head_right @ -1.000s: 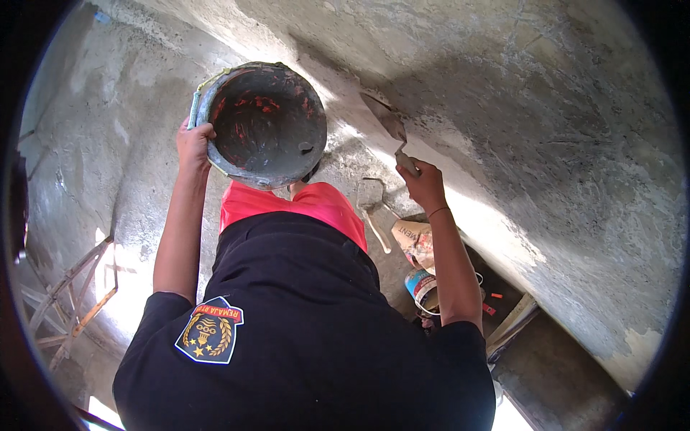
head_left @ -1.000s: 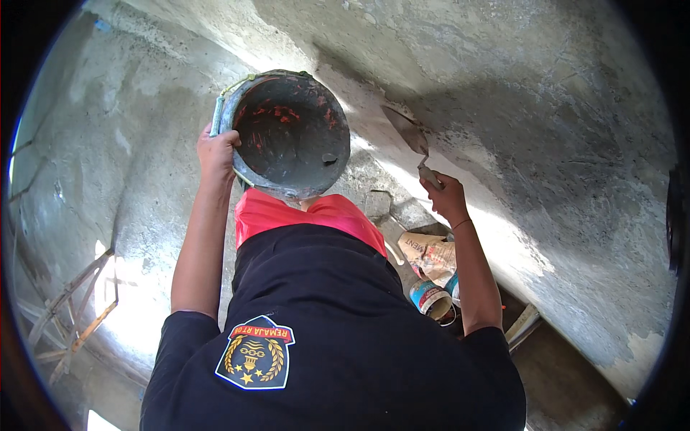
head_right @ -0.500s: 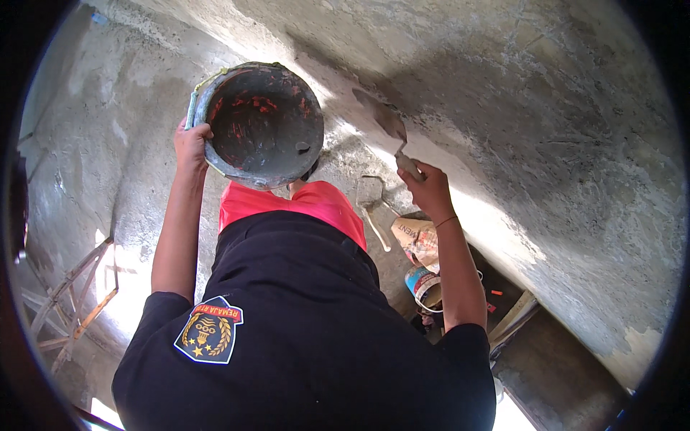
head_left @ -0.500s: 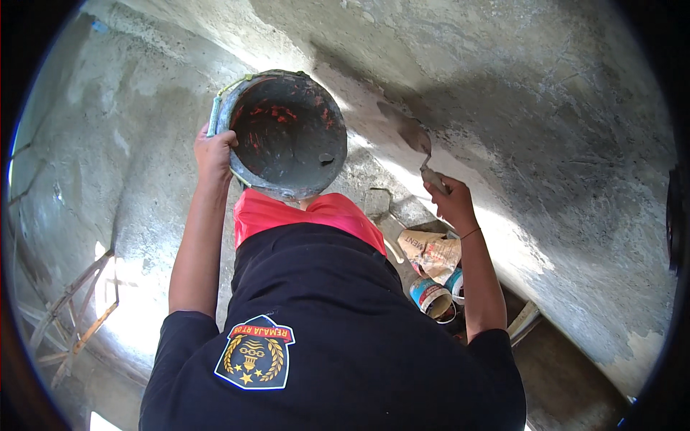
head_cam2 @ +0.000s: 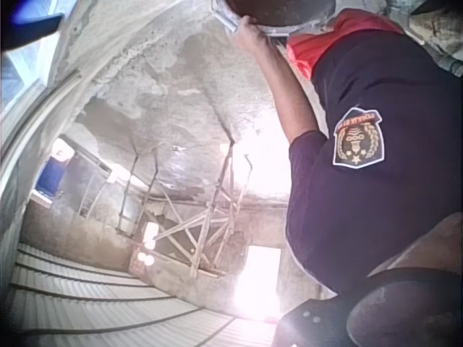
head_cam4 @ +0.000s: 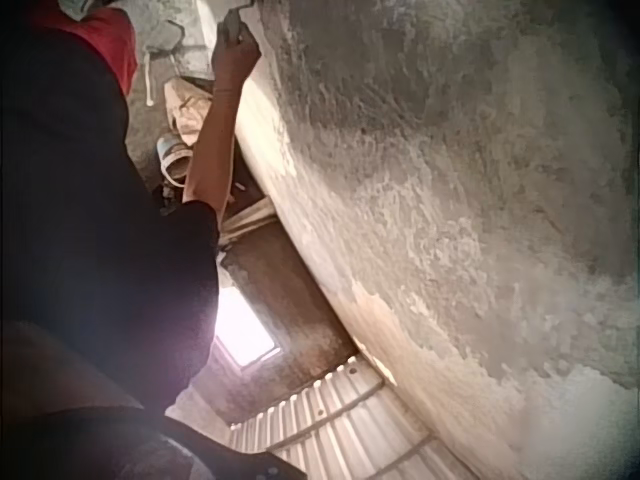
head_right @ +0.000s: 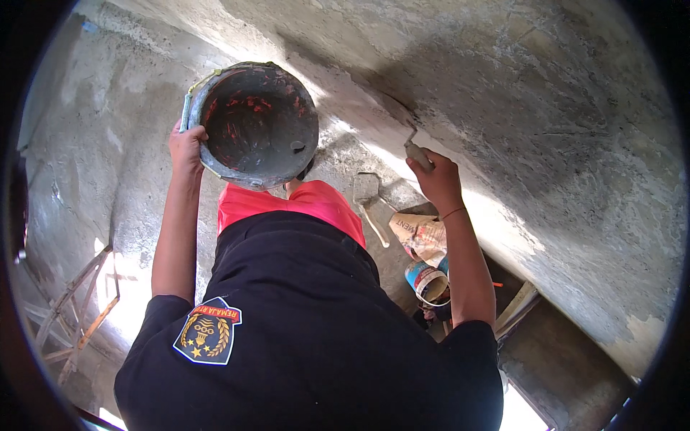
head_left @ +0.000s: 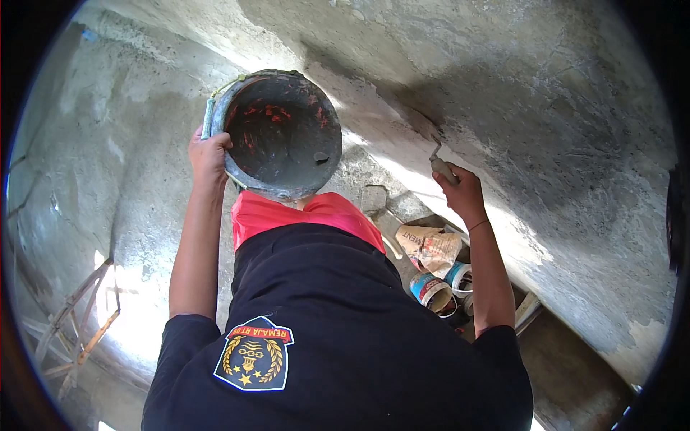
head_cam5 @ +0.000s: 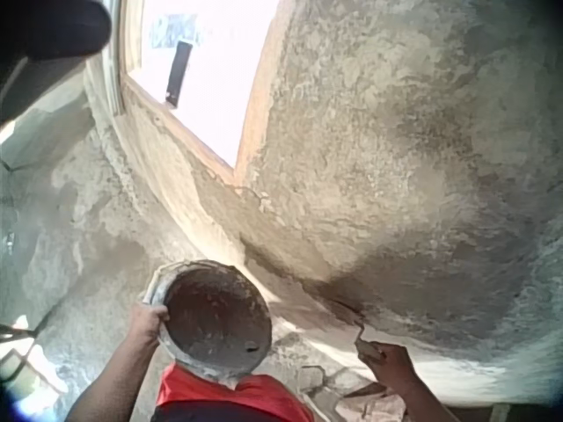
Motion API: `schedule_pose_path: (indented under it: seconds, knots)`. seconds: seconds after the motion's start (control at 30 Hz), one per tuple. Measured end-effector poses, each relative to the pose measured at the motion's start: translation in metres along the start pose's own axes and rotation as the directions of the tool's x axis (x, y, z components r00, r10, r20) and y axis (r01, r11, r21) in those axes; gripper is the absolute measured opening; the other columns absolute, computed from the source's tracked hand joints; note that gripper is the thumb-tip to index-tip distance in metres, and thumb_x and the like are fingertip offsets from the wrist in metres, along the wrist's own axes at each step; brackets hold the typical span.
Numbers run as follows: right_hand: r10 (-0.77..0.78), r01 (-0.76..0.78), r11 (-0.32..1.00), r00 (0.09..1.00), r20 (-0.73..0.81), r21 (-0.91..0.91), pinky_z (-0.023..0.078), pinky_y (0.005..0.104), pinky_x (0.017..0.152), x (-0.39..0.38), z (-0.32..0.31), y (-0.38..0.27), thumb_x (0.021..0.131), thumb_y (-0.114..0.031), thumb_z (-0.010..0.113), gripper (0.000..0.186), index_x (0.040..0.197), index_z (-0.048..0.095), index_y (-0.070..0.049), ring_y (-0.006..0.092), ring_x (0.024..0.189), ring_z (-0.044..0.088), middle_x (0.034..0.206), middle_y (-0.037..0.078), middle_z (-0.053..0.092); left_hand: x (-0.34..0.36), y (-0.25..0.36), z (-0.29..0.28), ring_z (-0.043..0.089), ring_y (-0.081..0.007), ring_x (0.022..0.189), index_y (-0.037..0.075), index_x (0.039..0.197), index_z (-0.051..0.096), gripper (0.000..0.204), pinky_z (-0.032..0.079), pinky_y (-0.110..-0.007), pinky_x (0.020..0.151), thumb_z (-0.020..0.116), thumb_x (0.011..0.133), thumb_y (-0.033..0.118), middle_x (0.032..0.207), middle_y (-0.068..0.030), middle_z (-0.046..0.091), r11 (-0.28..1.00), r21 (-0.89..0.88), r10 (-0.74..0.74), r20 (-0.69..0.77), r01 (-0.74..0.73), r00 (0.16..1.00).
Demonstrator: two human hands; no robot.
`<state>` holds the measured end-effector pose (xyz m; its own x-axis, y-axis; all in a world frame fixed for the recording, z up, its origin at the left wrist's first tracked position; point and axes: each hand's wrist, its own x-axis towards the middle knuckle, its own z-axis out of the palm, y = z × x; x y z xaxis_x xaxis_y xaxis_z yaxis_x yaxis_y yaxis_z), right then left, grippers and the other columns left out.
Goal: The person scoops mortar from a bucket with a trowel and applies it onto the wall, smoothing it over the surface.
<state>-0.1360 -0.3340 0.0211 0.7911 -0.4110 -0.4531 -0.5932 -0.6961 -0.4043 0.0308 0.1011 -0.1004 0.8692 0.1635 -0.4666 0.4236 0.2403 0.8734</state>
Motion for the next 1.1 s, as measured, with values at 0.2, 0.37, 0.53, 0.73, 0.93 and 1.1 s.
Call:
schedule_pose_path:
  seconds: [0.2, 0.37, 0.53, 0.73, 0.93, 1.1]
  knots:
    - [0.112, -0.112, 0.994, 0.991, 0.075, -0.005, 0.048, 0.0303, 0.053, -0.018, 0.004, -0.004, 0.086, -0.032, 0.071, 0.039, 0.113, 0.069, -0.004, 0.0127, 0.056, 0.061, 0.067, 0.008, 0.065, 0.002, -0.001, 0.002, 0.051, -0.0115, 0.056, -0.001, 0.088, 0.060, 0.028, 0.042, -0.025, 0.052, 0.058, 0.061, -0.008, 0.070, -0.0019, 0.056, 0.999, 0.033, -0.004, -0.028, 0.004, 1.000]
    - [0.157, -0.171, 0.975, 0.982, 0.105, 0.143, 0.043, 0.0259, 0.041, -0.024, -0.005, -0.045, 0.088, -0.028, 0.070, 0.039, 0.119, 0.066, -0.004, 0.0071, 0.046, 0.051, 0.062, 0.001, 0.056, 0.006, -0.005, -0.004, 0.051, -0.0109, 0.056, -0.001, 0.088, 0.060, 0.028, 0.042, -0.024, 0.052, 0.058, 0.061, -0.007, 0.070, -0.0015, 0.055, 0.999, 0.032, 0.003, -0.025, -0.002, 1.000]
    - [0.197, -0.220, 0.960, 0.971, 0.140, 0.175, 0.044, 0.0261, 0.043, -0.013, -0.012, -0.050, 0.088, -0.032, 0.070, 0.041, 0.119, 0.067, -0.006, 0.0078, 0.046, 0.052, 0.062, 0.001, 0.057, 0.009, -0.003, -0.005, 0.051, -0.0108, 0.056, -0.001, 0.088, 0.060, 0.028, 0.041, -0.024, 0.052, 0.058, 0.061, -0.007, 0.070, -0.0013, 0.055, 1.000, 0.027, -0.015, -0.009, 0.015, 1.000]
    - [0.254, -0.301, 0.905, 0.949, 0.187, 0.301, 0.042, 0.0255, 0.041, -0.010, 0.003, -0.038, 0.088, -0.032, 0.069, 0.040, 0.119, 0.067, -0.005, 0.0085, 0.043, 0.051, 0.062, 0.001, 0.057, 0.010, 0.002, -0.005, 0.050, -0.0109, 0.056, -0.001, 0.088, 0.059, 0.028, 0.041, -0.024, 0.052, 0.059, 0.061, -0.007, 0.070, -0.0014, 0.056, 1.000, 0.004, -0.017, -0.020, 0.017, 1.000]
    - [0.324, -0.347, 0.924, 0.933, 0.158, 0.157, 0.042, 0.0256, 0.040, -0.002, 0.020, -0.002, 0.088, -0.033, 0.069, 0.039, 0.115, 0.069, -0.005, 0.0093, 0.043, 0.051, 0.061, 0.001, 0.057, 0.015, 0.001, -0.014, 0.051, -0.0114, 0.056, -0.001, 0.088, 0.059, 0.028, 0.041, -0.025, 0.052, 0.059, 0.060, -0.007, 0.070, -0.0021, 0.056, 1.000, 0.021, 0.000, -0.034, 0.001, 0.999]
    - [0.241, -0.280, 0.937, 0.951, 0.192, 0.209, 0.042, 0.0260, 0.040, -0.019, 0.014, -0.017, 0.087, -0.030, 0.071, 0.037, 0.114, 0.068, -0.004, 0.0087, 0.043, 0.051, 0.061, 0.002, 0.058, 0.009, 0.008, -0.011, 0.052, -0.0117, 0.057, -0.002, 0.088, 0.059, 0.028, 0.042, -0.025, 0.052, 0.058, 0.060, -0.007, 0.070, -0.0025, 0.057, 0.999, 0.054, 0.010, -0.067, -0.006, 0.998]
